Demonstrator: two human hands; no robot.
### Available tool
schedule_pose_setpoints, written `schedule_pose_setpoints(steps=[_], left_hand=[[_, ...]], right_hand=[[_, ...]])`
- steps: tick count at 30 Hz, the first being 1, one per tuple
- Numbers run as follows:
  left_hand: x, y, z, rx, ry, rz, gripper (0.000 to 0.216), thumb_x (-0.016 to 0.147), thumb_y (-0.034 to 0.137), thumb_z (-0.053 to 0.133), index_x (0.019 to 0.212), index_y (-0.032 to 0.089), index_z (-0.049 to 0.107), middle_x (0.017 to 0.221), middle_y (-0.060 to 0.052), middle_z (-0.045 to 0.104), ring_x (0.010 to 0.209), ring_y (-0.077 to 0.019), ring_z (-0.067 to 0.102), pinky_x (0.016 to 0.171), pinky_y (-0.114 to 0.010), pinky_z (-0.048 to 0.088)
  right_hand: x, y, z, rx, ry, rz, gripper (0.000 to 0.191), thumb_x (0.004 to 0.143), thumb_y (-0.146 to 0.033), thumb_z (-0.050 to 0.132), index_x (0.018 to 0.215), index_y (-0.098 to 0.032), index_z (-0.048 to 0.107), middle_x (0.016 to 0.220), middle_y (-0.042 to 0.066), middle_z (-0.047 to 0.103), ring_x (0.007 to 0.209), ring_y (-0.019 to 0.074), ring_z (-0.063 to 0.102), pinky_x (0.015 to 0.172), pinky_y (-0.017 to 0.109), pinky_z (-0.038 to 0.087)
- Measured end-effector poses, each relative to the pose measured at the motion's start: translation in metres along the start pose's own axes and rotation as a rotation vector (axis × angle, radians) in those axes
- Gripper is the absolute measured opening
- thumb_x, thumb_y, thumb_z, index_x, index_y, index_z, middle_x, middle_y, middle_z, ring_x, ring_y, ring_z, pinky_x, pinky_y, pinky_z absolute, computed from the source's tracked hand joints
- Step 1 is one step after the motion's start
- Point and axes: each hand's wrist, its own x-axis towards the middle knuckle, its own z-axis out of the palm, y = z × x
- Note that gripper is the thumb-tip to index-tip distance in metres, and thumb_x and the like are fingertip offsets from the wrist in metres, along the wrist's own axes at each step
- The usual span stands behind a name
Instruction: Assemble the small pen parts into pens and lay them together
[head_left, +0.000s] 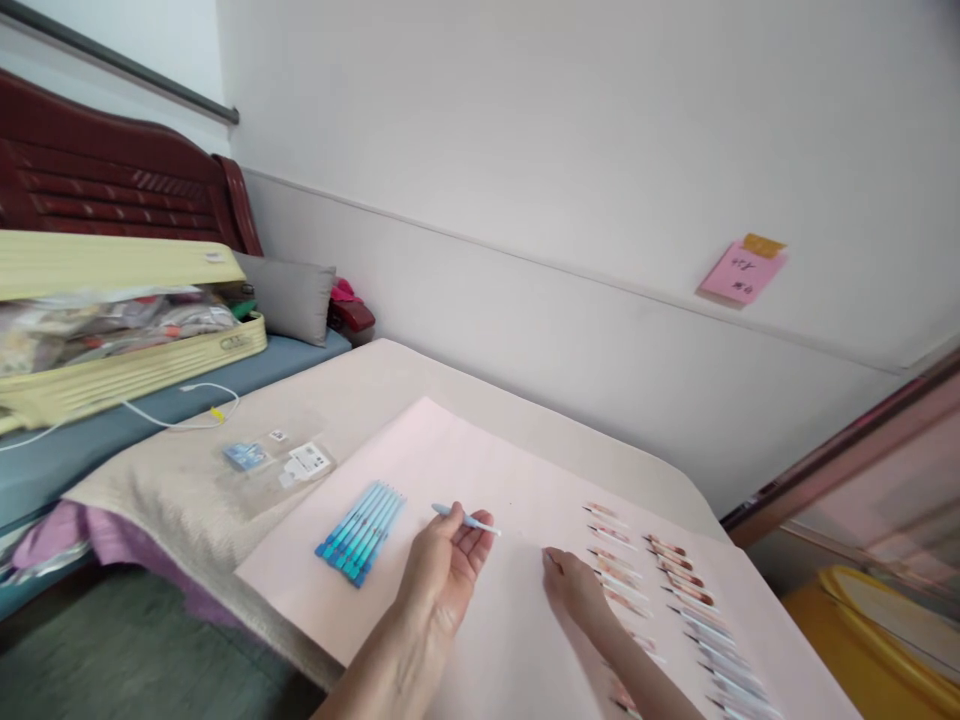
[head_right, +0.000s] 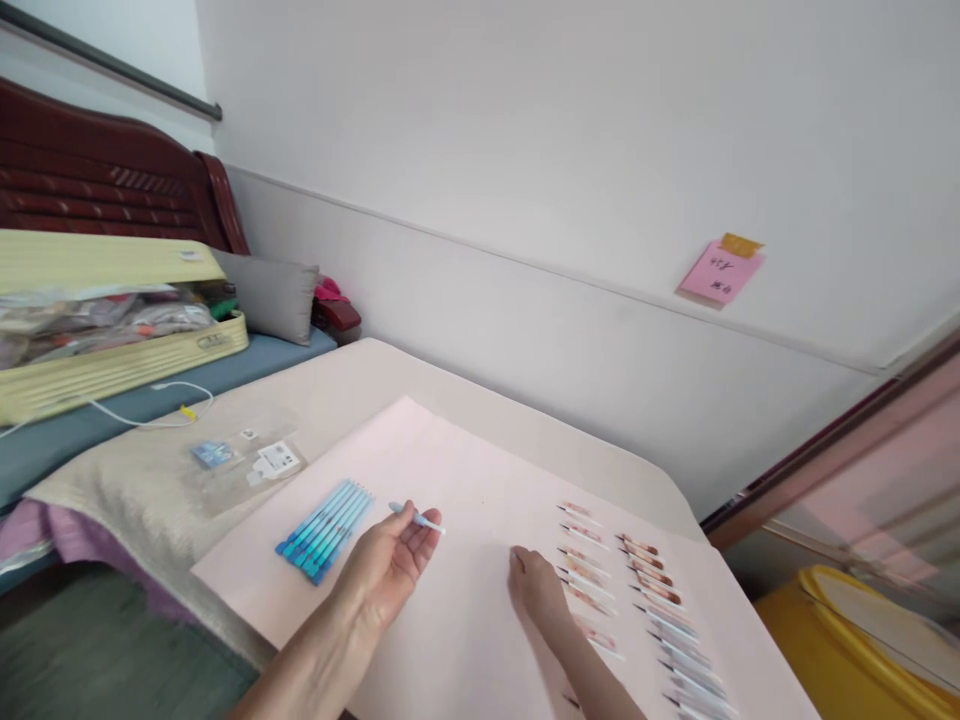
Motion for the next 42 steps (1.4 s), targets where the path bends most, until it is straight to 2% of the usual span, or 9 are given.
schedule_pose_setpoints(steps=[8, 17, 20, 24, 25, 27, 30, 35, 42], left_hand=[[0.000, 0.003, 0.000, -0.003, 0.001, 0.007, 0.009, 0.077, 0.012, 0.058, 0.079, 0.011, 0.049, 0.075, -0.012, 0.063, 0.071, -0.0172, 0.065, 0.061, -0.026, 0.055], [0.005, 0.007, 0.000, -0.016, -0.006, -0.011, 0.009, 0.077, 0.013, 0.058, 0.079, 0.011, 0.050, 0.074, -0.012, 0.063, 0.070, -0.0169, 0.065, 0.061, -0.026, 0.055], [0.005, 0.007, 0.000, -0.015, -0.003, -0.010, 0.009, 0.076, 0.013, 0.058, 0.080, 0.011, 0.050, 0.075, -0.012, 0.063, 0.070, -0.0170, 0.065, 0.062, -0.027, 0.055], [0.005, 0.003, -0.002, 0.002, -0.010, 0.000, 0.011, 0.075, 0.013, 0.060, 0.081, 0.012, 0.050, 0.077, -0.012, 0.064, 0.072, -0.0175, 0.065, 0.063, -0.027, 0.054], [0.005, 0.000, -0.003, 0.014, -0.015, 0.000, 0.012, 0.075, 0.013, 0.060, 0.080, 0.012, 0.049, 0.076, -0.012, 0.064, 0.073, -0.0174, 0.065, 0.064, -0.027, 0.054], [0.003, -0.006, -0.003, 0.046, -0.026, -0.010, 0.012, 0.075, 0.013, 0.060, 0.079, 0.013, 0.049, 0.076, -0.012, 0.063, 0.072, -0.0172, 0.065, 0.064, -0.026, 0.054], [0.000, -0.018, -0.004, 0.121, -0.037, -0.021, 0.012, 0.075, 0.014, 0.060, 0.078, 0.013, 0.048, 0.075, -0.011, 0.063, 0.072, -0.0170, 0.065, 0.063, -0.026, 0.054], [-0.009, -0.047, -0.011, 0.291, -0.092, -0.031, 0.013, 0.075, 0.018, 0.061, 0.079, 0.013, 0.049, 0.074, -0.011, 0.064, 0.068, -0.0165, 0.064, 0.062, -0.027, 0.053], [-0.017, -0.083, -0.026, 0.469, -0.129, -0.032, 0.013, 0.076, 0.022, 0.059, 0.079, 0.014, 0.049, 0.070, -0.009, 0.064, 0.063, -0.0149, 0.062, 0.059, -0.025, 0.050]], right_hand=[[0.018, -0.029, 0.012, 0.085, 0.038, 0.076, 0.035, 0.081, -0.027, 0.036, 0.111, -0.023, 0.056, 0.096, 0.007, 0.067, 0.086, 0.0196, 0.059, 0.072, 0.026, 0.037], [0.033, -0.044, 0.024, 0.378, 0.098, 0.183, 0.017, 0.077, -0.029, 0.043, 0.080, -0.021, 0.058, 0.079, 0.006, 0.061, 0.077, 0.0184, 0.053, 0.065, 0.027, 0.033], [0.030, -0.044, 0.018, 0.610, 0.091, 0.219, 0.015, 0.074, -0.031, 0.047, 0.075, -0.020, 0.056, 0.064, 0.001, 0.055, 0.061, 0.0146, 0.049, 0.055, 0.025, 0.033], [0.001, -0.046, -0.003, 0.976, 0.056, 0.247, 0.030, 0.076, -0.043, 0.047, 0.092, -0.019, 0.054, 0.067, -0.001, 0.053, 0.045, 0.0084, 0.038, 0.041, 0.022, 0.028], [-0.011, -0.047, -0.011, 1.106, 0.037, 0.252, 0.030, 0.075, -0.044, 0.050, 0.094, -0.020, 0.054, 0.068, -0.002, 0.053, 0.044, 0.0069, 0.036, 0.040, 0.020, 0.026], [-0.038, -0.050, -0.028, 1.642, -0.088, 0.295, 0.026, 0.072, -0.036, 0.060, 0.093, -0.021, 0.055, 0.067, -0.004, 0.050, 0.041, 0.0033, 0.029, 0.037, 0.017, 0.020], [-0.078, -0.059, -0.051, 1.927, -0.211, 0.329, 0.014, 0.075, -0.032, 0.060, 0.085, -0.022, 0.056, 0.059, -0.007, 0.045, 0.037, 0.0014, 0.019, 0.035, 0.017, 0.013], [-0.120, -0.075, -0.068, 1.800, -0.252, 0.294, 0.016, 0.079, -0.032, 0.055, 0.075, -0.017, 0.054, 0.057, -0.006, 0.048, 0.035, 0.0000, 0.017, 0.036, 0.019, 0.009], [-0.137, -0.081, -0.069, 1.443, -0.054, 0.212, 0.018, 0.073, -0.032, 0.061, 0.071, -0.016, 0.053, 0.054, -0.006, 0.047, 0.035, 0.0004, 0.022, 0.038, 0.020, 0.009]])
